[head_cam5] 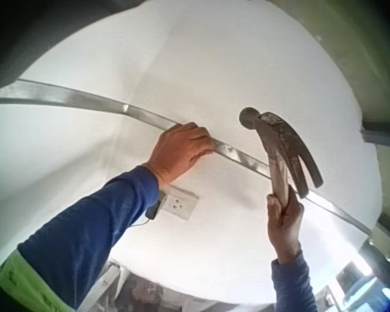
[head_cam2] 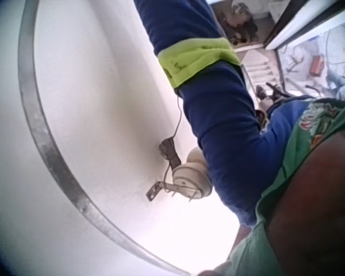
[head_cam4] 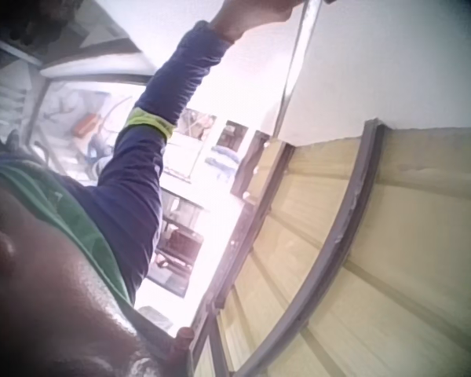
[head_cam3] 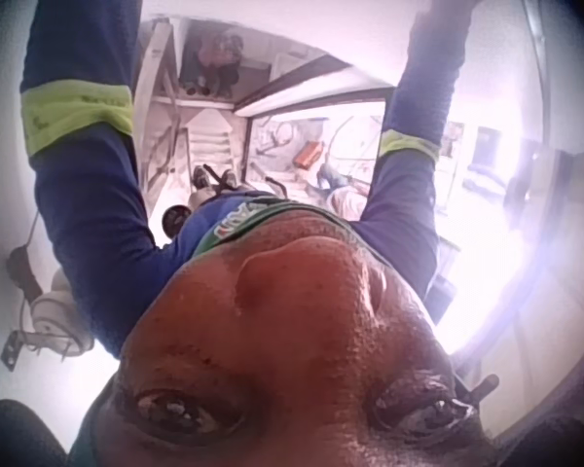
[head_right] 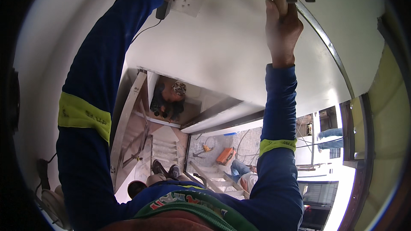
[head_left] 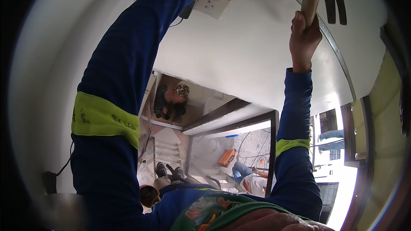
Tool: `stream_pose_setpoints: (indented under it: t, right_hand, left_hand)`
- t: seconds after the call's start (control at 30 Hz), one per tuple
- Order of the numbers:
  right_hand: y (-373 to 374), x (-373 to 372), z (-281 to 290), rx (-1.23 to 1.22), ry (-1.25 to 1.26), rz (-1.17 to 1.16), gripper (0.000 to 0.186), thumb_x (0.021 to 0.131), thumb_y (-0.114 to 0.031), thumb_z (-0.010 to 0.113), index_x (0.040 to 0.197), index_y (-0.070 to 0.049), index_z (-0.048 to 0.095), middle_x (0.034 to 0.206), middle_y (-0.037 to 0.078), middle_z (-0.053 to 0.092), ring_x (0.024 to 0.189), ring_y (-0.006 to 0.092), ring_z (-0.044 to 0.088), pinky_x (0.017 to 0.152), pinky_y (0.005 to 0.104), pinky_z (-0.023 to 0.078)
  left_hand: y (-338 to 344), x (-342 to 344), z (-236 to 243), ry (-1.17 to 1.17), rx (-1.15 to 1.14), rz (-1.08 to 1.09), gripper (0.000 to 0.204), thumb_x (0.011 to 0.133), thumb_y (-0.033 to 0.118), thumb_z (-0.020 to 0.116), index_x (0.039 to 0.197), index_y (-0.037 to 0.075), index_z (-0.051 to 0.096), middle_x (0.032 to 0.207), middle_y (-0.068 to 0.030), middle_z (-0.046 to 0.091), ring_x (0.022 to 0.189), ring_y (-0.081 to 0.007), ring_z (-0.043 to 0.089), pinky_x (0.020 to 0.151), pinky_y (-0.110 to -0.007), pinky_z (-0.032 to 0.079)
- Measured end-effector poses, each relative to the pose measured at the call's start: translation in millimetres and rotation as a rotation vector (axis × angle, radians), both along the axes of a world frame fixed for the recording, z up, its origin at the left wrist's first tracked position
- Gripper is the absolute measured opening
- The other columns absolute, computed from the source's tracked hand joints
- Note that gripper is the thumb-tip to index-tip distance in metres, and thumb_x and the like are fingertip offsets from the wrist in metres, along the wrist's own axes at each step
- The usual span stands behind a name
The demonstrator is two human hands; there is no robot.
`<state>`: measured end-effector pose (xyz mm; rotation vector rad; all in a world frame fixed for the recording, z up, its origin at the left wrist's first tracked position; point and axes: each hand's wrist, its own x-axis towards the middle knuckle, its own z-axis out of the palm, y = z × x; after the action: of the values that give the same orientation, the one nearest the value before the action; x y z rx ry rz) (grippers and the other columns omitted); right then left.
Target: The person uses a hammer to secure a metal trim strip along the ceiling edge. They repeatedly tap the trim into place while holding it with the other hand. Another person is visible below, assisting with a metal frame.
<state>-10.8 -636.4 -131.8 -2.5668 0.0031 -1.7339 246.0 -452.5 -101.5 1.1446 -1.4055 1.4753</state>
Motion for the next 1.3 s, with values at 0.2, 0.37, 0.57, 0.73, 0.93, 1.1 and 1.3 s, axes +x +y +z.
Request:
stream_pose_setpoints:
  t: [0.2, 0.37, 0.57, 0.73, 0.93, 1.1, 1.3]
  right_hand:
    - [9, 1, -1, -0.373, -0.082, 0.209, 0.035, 0.101, -0.035, 0.066, 0.095, -0.001, 0.060, 0.066, 0.004, 0.056, 0.050, 0.0137, 0.053, 0.046, 0.0262, 0.042]
    - [4, 8, 8, -0.149, -0.016, -0.125, 0.033, 0.103, -0.032, 0.065, 0.094, 0.000, 0.061, 0.060, 0.005, 0.056, 0.048, 0.0133, 0.054, 0.045, 0.0281, 0.044]
    - [6, 1, -6, -0.025, -0.104, 0.482, 0.040, 0.100, -0.036, 0.069, 0.093, 0.002, 0.057, 0.067, 0.003, 0.056, 0.055, 0.0124, 0.050, 0.051, 0.0222, 0.039]
    - [1, 0, 14, -0.242, 0.035, -0.276, 0.037, 0.100, -0.039, 0.068, 0.097, -0.003, 0.063, 0.064, 0.010, 0.063, 0.050, 0.0224, 0.065, 0.048, 0.0326, 0.054]
    - [2, -11, 6, -0.368, -0.102, 0.155, 0.039, 0.101, -0.036, 0.067, 0.102, 0.003, 0.064, 0.069, 0.006, 0.063, 0.056, 0.0142, 0.060, 0.052, 0.0259, 0.049]
    - [0, 1, 17, -0.207, 0.182, -0.292, 0.031, 0.099, -0.032, 0.070, 0.097, -0.002, 0.063, 0.063, 0.008, 0.061, 0.052, 0.0205, 0.062, 0.048, 0.0303, 0.051]
    - [10, -11, 13, -0.109, -0.070, 0.189, 0.038, 0.101, -0.030, 0.067, 0.094, 0.007, 0.060, 0.066, 0.005, 0.059, 0.052, 0.0101, 0.051, 0.047, 0.0257, 0.041]
  left_hand:
    - [3, 3, -1, -0.020, -0.004, 0.024, 0.008, 0.086, 0.019, 0.073, 0.089, 0.012, 0.068, 0.090, 0.0004, 0.065, 0.090, -0.0222, 0.063, 0.079, -0.038, 0.054]
    - [0, 4, 2, -0.041, -0.003, 0.024, 0.008, 0.087, 0.019, 0.072, 0.088, 0.012, 0.067, 0.090, 0.0004, 0.064, 0.089, -0.0220, 0.063, 0.078, -0.039, 0.053]
    - [3, 6, 2, -0.043, -0.011, 0.033, 0.010, 0.087, 0.020, 0.073, 0.089, 0.012, 0.068, 0.090, 0.0004, 0.065, 0.090, -0.0217, 0.063, 0.078, -0.038, 0.053]
    - [2, 5, 2, -0.031, -0.002, 0.055, 0.010, 0.087, 0.020, 0.072, 0.089, 0.012, 0.066, 0.090, 0.0006, 0.065, 0.091, -0.0215, 0.063, 0.079, -0.039, 0.053]
    - [3, 6, 3, -0.038, 0.006, 0.069, 0.009, 0.087, 0.020, 0.073, 0.087, 0.012, 0.068, 0.091, 0.0005, 0.065, 0.090, -0.0218, 0.063, 0.079, -0.038, 0.053]
    - [2, 4, 1, -0.024, 0.015, 0.041, 0.009, 0.088, 0.020, 0.072, 0.089, 0.013, 0.067, 0.090, 0.0006, 0.064, 0.090, -0.0220, 0.063, 0.079, -0.039, 0.053]
    - [3, 4, 3, -0.050, -0.003, 0.057, 0.009, 0.087, 0.021, 0.072, 0.089, 0.013, 0.068, 0.090, 0.0011, 0.065, 0.090, -0.0218, 0.063, 0.079, -0.038, 0.053]
